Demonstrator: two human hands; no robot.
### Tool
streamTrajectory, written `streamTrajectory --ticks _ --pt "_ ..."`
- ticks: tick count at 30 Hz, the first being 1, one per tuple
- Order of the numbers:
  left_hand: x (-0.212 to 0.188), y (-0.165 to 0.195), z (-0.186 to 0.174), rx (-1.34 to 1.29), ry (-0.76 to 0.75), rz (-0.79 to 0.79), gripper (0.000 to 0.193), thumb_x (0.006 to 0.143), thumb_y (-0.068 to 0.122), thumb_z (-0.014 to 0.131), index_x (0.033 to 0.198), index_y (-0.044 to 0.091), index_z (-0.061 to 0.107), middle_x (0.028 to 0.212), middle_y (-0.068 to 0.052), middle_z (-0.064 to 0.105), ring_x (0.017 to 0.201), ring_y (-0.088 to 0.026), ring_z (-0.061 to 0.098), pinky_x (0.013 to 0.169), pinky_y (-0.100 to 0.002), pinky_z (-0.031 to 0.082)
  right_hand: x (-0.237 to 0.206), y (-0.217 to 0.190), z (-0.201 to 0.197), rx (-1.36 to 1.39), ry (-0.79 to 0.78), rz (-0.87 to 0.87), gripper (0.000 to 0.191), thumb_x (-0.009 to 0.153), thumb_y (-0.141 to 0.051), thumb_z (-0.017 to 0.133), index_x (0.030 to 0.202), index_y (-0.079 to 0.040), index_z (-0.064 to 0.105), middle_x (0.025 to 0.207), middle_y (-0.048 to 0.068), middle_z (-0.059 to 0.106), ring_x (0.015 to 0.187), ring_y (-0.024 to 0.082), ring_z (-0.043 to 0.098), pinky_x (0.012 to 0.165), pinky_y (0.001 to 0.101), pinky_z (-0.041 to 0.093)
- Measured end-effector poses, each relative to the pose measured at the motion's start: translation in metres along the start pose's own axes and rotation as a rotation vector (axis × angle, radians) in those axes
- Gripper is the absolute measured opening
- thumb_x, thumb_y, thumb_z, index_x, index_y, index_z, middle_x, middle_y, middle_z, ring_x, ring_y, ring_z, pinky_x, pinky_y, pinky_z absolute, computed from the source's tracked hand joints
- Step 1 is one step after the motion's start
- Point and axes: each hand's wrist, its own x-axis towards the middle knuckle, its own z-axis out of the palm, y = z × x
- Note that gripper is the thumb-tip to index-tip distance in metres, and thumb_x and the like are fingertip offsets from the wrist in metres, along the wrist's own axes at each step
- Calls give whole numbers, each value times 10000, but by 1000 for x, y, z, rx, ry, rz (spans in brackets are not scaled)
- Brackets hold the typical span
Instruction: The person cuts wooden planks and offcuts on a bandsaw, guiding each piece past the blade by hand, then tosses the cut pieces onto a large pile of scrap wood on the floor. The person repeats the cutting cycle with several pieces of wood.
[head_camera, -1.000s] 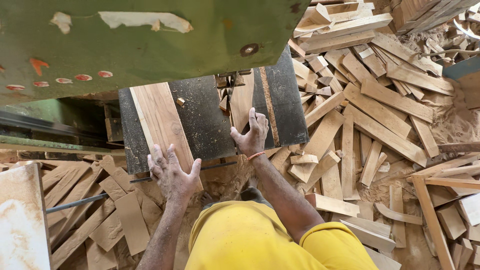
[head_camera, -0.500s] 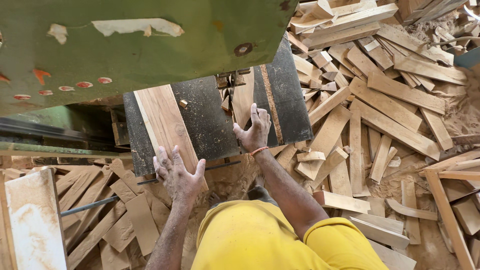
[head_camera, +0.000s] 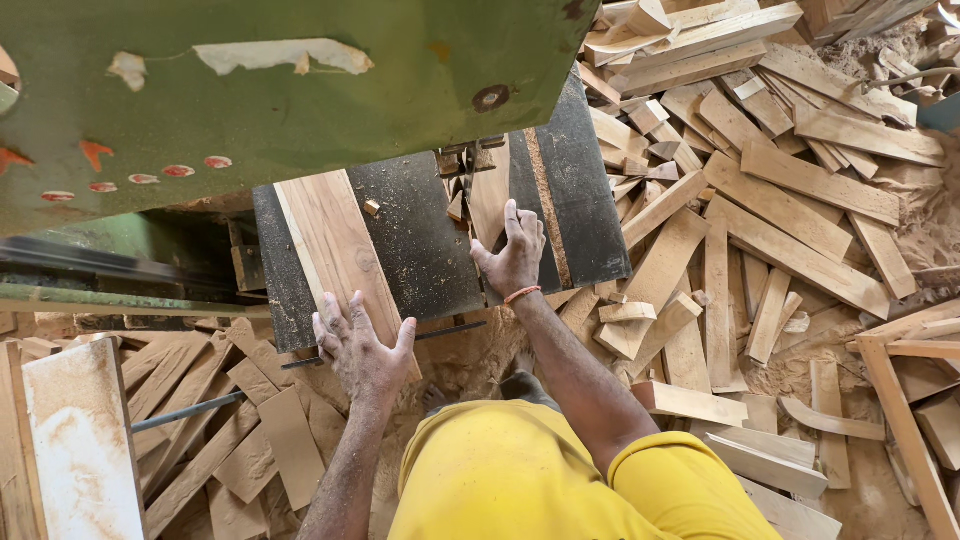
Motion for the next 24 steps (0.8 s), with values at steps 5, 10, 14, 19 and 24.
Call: streamTrajectory --ticks 5,10,14,19,24 --pt "0 2 0 -13 0 -6 899 802 540 778 1509 117 418 1632 -246 190 1499 -495 124 1164 -685 215 4 0 0 -10 5 -2 984 698 -345 886 1468 96 463 1167 133 503 1137 298 490 1042 443 417" --pt "-1 1 2 -7 7 2 899 804 549 773 1510 117 420 1634 -246 185 1497 -494 126 1157 -690 221 6 -1 -1 -7 1 -2 973 707 -338 878 1470 100 462 1165 137 500 1138 301 488 1040 440 418" --pt "-1 -1 3 5 -7 0 903 811 558 762 1514 116 406 1632 -249 183 1500 -493 121 1155 -689 227 8 -1 -1 -9 -3 -4 970 713 -339 874 1466 111 458 1166 145 492 1141 301 479 1030 446 416" --pt "1 -2 1 21 -35 -13 912 812 558 753 1524 126 380 1623 -255 170 1497 -489 104 1144 -700 220 11 -1 5 -7 -22 22 979 705 -337 869 1470 112 456 1156 133 490 1130 284 478 1031 438 418" --pt "-4 2 -2 13 -21 -12 909 812 562 751 1522 128 388 1637 -240 177 1501 -491 116 1157 -690 228 10 0 4 -23 -12 -4 987 707 -340 872 1475 112 449 1171 140 490 1148 291 472 1041 448 417"
